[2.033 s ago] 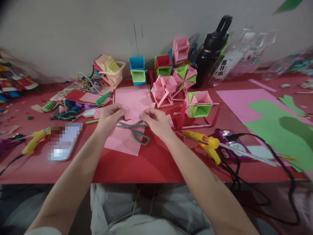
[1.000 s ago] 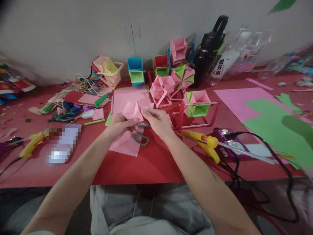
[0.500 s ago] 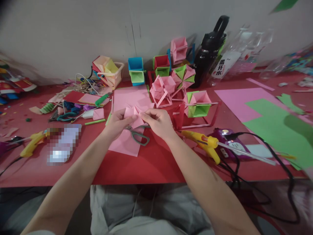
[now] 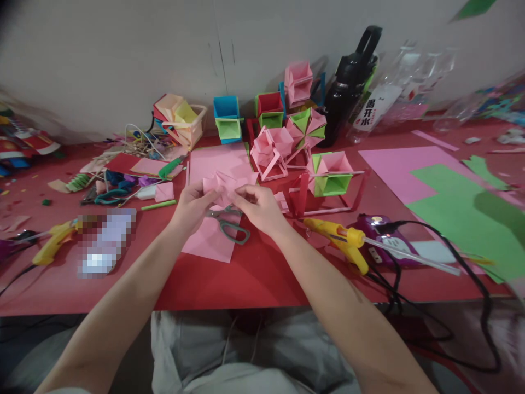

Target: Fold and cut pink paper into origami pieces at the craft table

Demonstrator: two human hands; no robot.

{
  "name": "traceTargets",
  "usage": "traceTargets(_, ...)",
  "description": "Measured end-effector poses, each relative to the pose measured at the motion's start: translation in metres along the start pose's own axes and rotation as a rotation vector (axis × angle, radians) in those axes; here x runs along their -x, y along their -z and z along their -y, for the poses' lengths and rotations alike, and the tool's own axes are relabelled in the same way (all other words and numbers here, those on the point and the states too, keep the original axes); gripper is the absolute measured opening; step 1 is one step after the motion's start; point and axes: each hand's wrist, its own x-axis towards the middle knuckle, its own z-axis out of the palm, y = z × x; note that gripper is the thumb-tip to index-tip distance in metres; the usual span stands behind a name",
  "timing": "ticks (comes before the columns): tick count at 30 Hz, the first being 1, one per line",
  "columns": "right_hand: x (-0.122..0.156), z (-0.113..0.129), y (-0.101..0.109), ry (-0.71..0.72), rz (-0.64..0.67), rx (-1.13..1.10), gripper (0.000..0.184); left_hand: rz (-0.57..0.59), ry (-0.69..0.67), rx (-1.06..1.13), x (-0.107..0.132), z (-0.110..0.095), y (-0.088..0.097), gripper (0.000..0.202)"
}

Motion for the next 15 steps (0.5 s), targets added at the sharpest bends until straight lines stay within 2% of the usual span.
traceTargets(3, 0.0000, 0.0007, 0.0007, 0.028, -0.075, 0.024, 0.036, 0.008, 0.072, 0.032, 0.0024, -0.0032, -0.0011, 0.046)
traceTargets(5, -0.0002, 0.0008, 0.0017, 0.037, -0.103, 0.029, 0.038, 0.031, 0.071, 0.014, 0.0035, -0.0043, -0.0015, 0.048)
traceTargets(9, -0.0004, -0.0029, 0.0034, 0.005, -0.063, 0.102, 0.043, 0.072, 0.029, -0.032, 0.0032, -0.0039, -0.0007, 0.044)
traceTargets(15, -0.0003, -0.0051, 0.0038, -0.024, -0.044, 0.120, 0.050, 0.013, 0.006, -0.105, 0.0023, -0.0061, -0.0010, 0.055)
